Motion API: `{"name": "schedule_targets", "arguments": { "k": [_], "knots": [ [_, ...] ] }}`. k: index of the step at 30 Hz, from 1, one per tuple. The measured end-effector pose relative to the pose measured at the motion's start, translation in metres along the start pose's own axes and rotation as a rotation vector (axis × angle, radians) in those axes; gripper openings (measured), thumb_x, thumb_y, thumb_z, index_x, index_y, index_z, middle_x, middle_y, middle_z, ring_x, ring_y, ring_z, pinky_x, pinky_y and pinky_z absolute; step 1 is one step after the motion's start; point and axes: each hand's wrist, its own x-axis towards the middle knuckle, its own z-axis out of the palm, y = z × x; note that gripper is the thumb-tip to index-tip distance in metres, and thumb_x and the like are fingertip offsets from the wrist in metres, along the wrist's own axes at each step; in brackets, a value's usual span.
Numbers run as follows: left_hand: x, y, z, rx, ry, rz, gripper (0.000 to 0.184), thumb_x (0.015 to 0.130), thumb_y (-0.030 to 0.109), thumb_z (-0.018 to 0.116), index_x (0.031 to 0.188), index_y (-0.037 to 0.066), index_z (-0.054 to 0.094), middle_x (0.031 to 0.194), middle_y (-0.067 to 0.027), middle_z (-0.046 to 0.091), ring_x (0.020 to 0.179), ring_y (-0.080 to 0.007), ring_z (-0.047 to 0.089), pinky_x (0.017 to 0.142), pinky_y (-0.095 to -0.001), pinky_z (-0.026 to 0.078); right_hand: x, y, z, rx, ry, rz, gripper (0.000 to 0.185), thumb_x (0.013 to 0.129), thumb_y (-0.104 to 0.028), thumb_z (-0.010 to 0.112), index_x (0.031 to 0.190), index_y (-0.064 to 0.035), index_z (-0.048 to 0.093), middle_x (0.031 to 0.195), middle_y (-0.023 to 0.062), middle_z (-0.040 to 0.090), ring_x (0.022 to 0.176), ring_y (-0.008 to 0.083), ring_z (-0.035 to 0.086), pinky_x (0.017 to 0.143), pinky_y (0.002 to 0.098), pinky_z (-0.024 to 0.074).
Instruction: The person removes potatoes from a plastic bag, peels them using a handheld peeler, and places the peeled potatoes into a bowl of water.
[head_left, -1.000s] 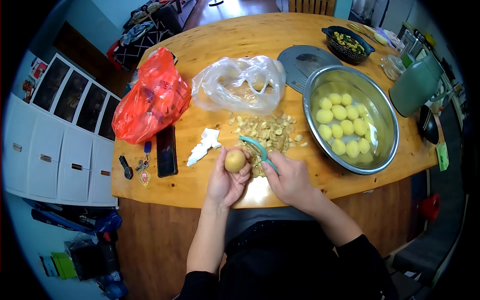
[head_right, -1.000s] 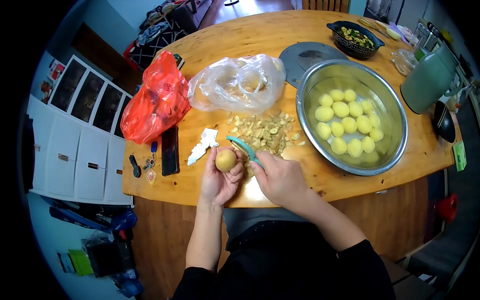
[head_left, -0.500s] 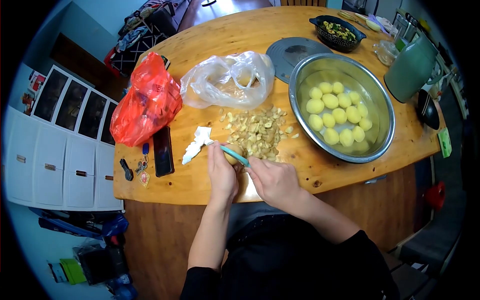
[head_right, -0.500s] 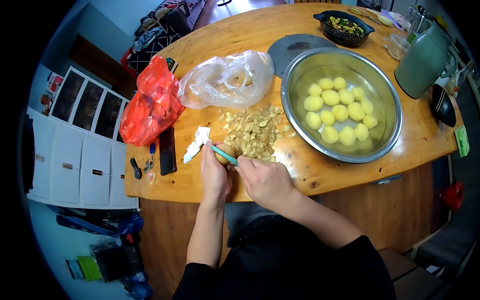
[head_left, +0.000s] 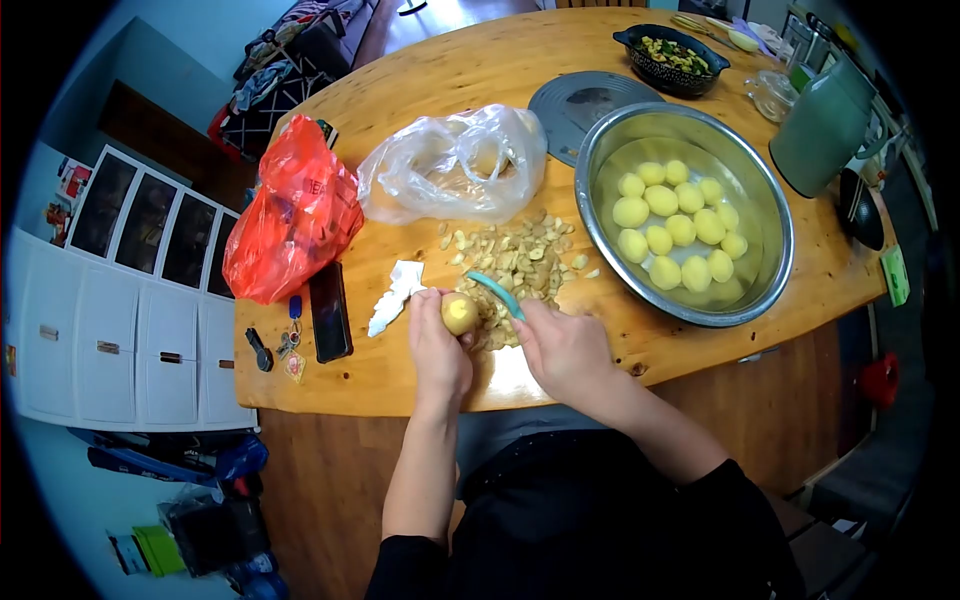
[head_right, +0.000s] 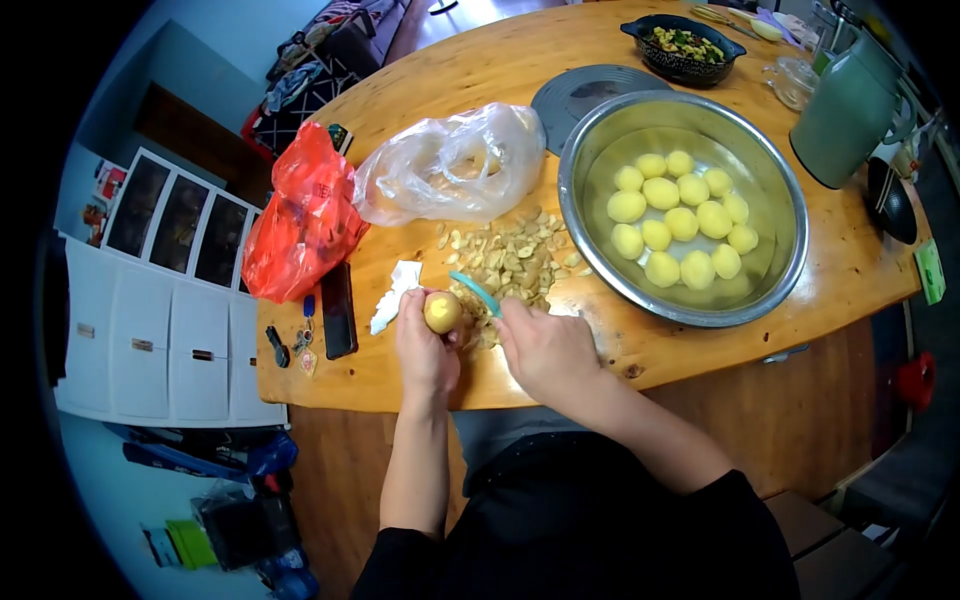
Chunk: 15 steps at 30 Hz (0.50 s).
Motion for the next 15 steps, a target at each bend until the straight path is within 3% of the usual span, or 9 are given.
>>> {"name": "schedule_targets", "arguments": {
  "k": [4,7,13,15],
  "knots": [
    [-0.003,-0.003,0.01,-0.023,0.087,0.001,0.021,0.11,0.029,0.042,0.1,0.014,0.05,0.082,-0.0007,0.057,0.062,-0.0091,0.05,0.052,-0.0234,0.038,-0.003,-0.015,0.011,0.026,0.04,-0.026,0.015,0.1,-0.019,0.06,0.096,-0.0067,0.053,0.07,0.0121,0.065,0.06,0.0351,0.066,0.051,0.0461,0.0511],
    [-0.007,-0.008,0.006,0.108,0.059,0.044,0.023,0.112,0.034,0.041,0.108,0.012,0.046,0.09,-0.0013,0.055,0.069,-0.0083,0.051,0.057,-0.0238,0.043,-0.003,-0.02,0.015,0.033,0.028,-0.026,0.012,0.098,-0.017,0.063,0.099,-0.0064,0.057,0.073,0.0125,0.066,0.061,0.034,0.067,0.051,0.0446,0.0506],
    [-0.002,-0.025,0.003,0.102,0.11,0.237,0.021,0.113,0.03,0.04,0.11,0.01,0.044,0.095,-0.0041,0.053,0.076,-0.0098,0.053,0.061,-0.025,0.045,0.002,-0.016,0.02,-0.057,0.039,-0.058,0.012,0.099,-0.019,0.06,0.097,-0.0078,0.055,0.069,0.0107,0.065,0.056,0.0327,0.067,0.05,0.0448,0.0529],
    [-0.005,-0.022,0.004,0.093,0.095,0.168,0.023,0.113,0.032,0.039,0.11,0.01,0.044,0.096,-0.0045,0.054,0.078,-0.0099,0.053,0.062,-0.0251,0.046,0.004,-0.015,0.02,-0.104,0.036,-0.053,0.011,0.099,-0.018,0.059,0.097,-0.0081,0.055,0.069,0.0109,0.066,0.055,0.0328,0.067,0.049,0.0451,0.053]
  ]
}}
